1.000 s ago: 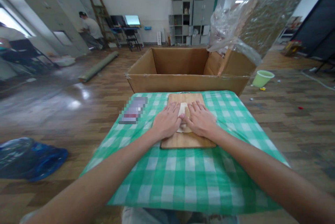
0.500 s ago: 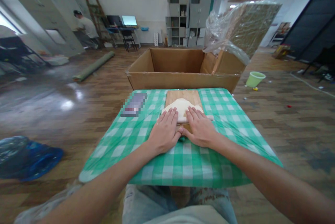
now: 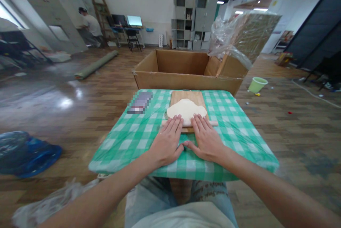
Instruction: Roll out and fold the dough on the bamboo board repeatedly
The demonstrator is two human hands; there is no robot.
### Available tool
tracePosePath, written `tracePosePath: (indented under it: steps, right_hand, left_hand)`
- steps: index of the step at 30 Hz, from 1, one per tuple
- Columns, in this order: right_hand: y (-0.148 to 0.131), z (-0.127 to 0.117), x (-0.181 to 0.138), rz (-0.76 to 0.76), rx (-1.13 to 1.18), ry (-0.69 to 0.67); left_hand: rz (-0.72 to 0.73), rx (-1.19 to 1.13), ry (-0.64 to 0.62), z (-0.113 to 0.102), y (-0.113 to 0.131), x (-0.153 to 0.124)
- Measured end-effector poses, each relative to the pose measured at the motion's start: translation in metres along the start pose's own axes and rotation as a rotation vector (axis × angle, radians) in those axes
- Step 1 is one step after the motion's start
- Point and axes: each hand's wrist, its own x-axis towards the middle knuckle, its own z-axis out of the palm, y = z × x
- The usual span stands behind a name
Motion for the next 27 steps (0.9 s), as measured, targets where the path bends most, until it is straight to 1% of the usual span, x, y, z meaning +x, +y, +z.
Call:
tracePosePath:
  steps: [4, 7, 10, 13, 17, 20, 23, 27]
  right_hand:
    - [-0.003, -0.003, -0.006, -0.013, 0.009, 0.011]
    - [0.0, -0.004, -0.006, -0.036, 0.023, 0.02]
    - [0.01, -0.008, -0.001, -0.074, 0.052, 0.008]
    - [0.029, -0.011, 0.007, -0.079, 0.053, -0.003]
    - [0.055, -0.006, 0.021, -0.045, 0.004, 0.023]
    - [0.073, 0.002, 0.037, -0.014, -0.013, 0.023]
    - [0.094, 0.009, 0.061, -0.001, -0.001, -0.006]
    - [0.126, 0.017, 0.097, -0.029, -0.002, -0.052]
  left_hand:
    - [0.021, 0.001, 0.022, -0.003, 0.002, -0.006]
    - [0.017, -0.001, 0.048, -0.002, -0.002, -0.004]
    - [-0.009, 0.008, 0.068, 0.003, -0.012, 0.003]
    - [-0.045, 0.026, 0.094, 0.008, -0.026, 0.016]
    - [-0.05, 0.034, 0.105, 0.012, -0.045, 0.04]
    - [-0.067, 0.021, 0.092, 0.016, -0.057, 0.066]
    - [-0.102, -0.002, 0.05, 0.023, -0.071, 0.094]
    - [-0.145, -0.015, 0.016, 0.035, -0.09, 0.13]
